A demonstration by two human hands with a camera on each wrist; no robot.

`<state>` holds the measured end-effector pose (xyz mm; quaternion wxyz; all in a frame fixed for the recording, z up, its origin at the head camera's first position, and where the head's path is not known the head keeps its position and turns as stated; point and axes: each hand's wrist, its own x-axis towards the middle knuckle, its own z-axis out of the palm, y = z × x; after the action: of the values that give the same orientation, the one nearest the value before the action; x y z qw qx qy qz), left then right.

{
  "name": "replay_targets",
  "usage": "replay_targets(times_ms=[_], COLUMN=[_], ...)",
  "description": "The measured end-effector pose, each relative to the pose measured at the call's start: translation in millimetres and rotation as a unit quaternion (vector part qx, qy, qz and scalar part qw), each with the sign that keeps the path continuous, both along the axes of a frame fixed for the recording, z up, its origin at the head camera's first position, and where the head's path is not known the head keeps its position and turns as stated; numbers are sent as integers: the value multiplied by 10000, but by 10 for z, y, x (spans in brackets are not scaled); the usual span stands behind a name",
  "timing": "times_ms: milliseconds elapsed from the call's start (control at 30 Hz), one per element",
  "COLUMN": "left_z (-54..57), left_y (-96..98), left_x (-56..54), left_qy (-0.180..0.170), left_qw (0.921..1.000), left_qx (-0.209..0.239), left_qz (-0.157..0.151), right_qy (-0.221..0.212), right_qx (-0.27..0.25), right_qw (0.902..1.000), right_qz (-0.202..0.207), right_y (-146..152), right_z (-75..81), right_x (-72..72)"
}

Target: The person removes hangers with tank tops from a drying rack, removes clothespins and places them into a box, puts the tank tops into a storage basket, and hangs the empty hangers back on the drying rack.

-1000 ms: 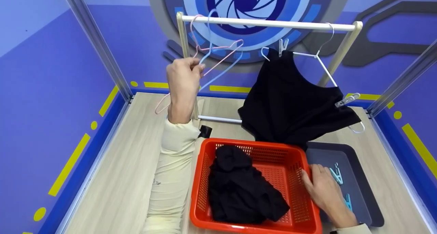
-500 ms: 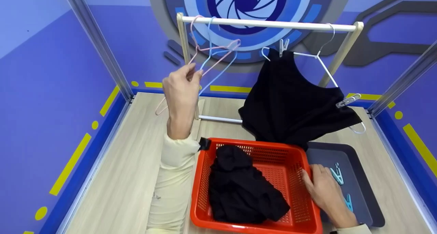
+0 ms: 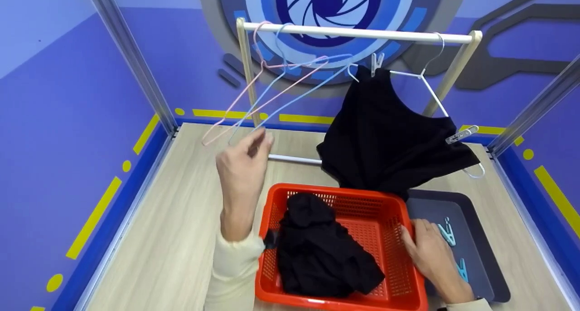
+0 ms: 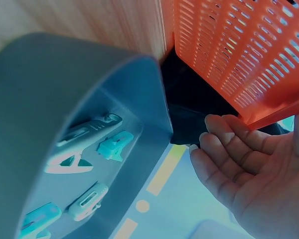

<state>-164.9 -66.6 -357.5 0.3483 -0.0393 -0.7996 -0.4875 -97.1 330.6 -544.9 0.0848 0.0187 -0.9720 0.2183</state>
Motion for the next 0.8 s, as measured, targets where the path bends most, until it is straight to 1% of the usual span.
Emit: replay_targets(times_ms=[133,267,367,433,500,600,733,800], left_z=[-175,-360,-493,-583,-675,-785,-851,-867], left_y=[32,61,112,190,314,559,937,1140], left_x=[131,210,254,289,330,405,462,471], left_qy=[-199,-446,-511,-439,-305,-127,57,183], left_qw=[9997,9987,9985,9989,9993,9981,9936,9916], left_qx=[107,191,161,85,18,6,-8,-73], left_qz=[-86,-128,-132,-137,-233,-603,-1129,-1278], right_qy=[-18,-58,200,421,566,441,148,97], right_qx=[7,6,19,37,47,29,-21,-43], right_qw=[10000,10000,9998,9991,9984,9990,9999,9999], right_qz=[-38,-70,-39,-12,-3,-47,-79,-64], right_y=[16,31,39,43,46,49,41,34], right_z=[2,11,-4,-18,-26,-20,-13,-18], right_x=[17,36,48,53,60,58,39,25])
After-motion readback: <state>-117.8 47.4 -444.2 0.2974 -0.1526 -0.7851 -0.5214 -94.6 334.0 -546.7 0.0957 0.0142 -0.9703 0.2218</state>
